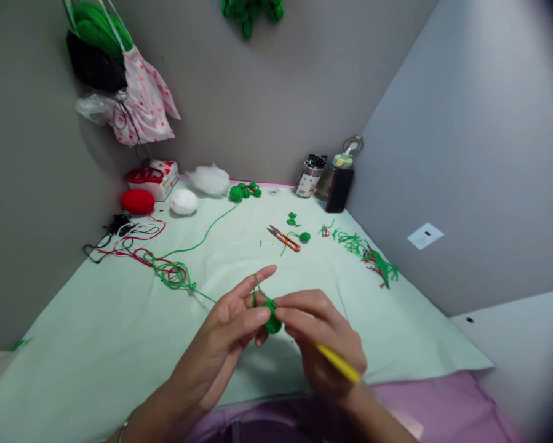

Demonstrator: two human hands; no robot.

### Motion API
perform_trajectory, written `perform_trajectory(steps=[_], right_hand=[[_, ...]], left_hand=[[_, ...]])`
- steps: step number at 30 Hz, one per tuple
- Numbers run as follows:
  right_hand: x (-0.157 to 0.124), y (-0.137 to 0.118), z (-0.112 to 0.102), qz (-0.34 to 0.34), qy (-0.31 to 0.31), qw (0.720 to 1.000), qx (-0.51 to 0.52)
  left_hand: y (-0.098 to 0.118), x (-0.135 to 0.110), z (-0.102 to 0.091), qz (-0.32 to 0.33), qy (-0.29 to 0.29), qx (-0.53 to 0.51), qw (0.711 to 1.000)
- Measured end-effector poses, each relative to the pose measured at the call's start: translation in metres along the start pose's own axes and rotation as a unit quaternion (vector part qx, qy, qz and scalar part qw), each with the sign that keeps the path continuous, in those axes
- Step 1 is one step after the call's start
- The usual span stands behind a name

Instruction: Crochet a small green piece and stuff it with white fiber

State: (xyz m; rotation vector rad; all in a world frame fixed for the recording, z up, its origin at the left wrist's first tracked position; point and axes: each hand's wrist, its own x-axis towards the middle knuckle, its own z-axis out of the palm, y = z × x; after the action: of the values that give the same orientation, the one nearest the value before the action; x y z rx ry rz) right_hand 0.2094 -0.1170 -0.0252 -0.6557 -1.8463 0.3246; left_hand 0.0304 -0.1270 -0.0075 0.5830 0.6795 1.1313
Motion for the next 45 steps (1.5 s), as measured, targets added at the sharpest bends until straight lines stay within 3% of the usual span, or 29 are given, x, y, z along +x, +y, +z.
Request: perform_trajectory(steps=[3,6,11,16,23,26,28,32,34,36,41,45], right_hand=[[0.006,0.003,0.000,0.117,0.047,0.976,0.180],[0.011,0.006,0.003,0.183,0.065,0.936,0.292],[0.011,0.004,0.010,0.183,0.034,0.944,0.274],[0.009,0.007,0.011,0.197,0.057,0.935,0.289],[0.018,0.011,0.005,0.299,0.064,0.865,0.399],[0.021,0.010,0.005,0.332,0.062,0.834,0.437],[0.019,0.009,0.007,0.310,0.061,0.844,0.433],[0.012,0.006,0.012,0.207,0.042,0.933,0.292],[0.008,0.006,0.014,0.190,0.052,0.947,0.252],[0.007,0.006,0.014,0.206,0.074,0.934,0.283],[0.012,0.006,0.015,0.291,0.102,0.869,0.387],[0.016,0.005,0.015,0.320,0.109,0.847,0.411]], left_hand=[[0.005,0.001,-0.004,0.002,0.000,0.002,1.000],[0.003,0.000,-0.005,0.016,-0.003,0.019,1.000],[-0.005,-0.002,0.003,0.028,0.003,0.067,0.997],[-0.004,-0.003,0.005,0.029,0.009,0.058,0.998],[-0.002,0.003,-0.004,-0.008,-0.087,-0.031,0.996],[-0.003,0.002,-0.004,0.002,-0.078,-0.019,0.997],[-0.006,0.001,-0.002,0.029,-0.051,0.025,0.998],[-0.013,-0.001,-0.001,0.075,-0.015,0.124,0.989],[-0.014,-0.002,-0.003,0.076,-0.023,0.139,0.987],[-0.013,-0.002,-0.006,0.077,-0.025,0.138,0.987],[-0.009,0.000,-0.013,0.079,-0.012,0.145,0.986],[-0.007,0.000,-0.015,0.083,-0.005,0.161,0.984]])
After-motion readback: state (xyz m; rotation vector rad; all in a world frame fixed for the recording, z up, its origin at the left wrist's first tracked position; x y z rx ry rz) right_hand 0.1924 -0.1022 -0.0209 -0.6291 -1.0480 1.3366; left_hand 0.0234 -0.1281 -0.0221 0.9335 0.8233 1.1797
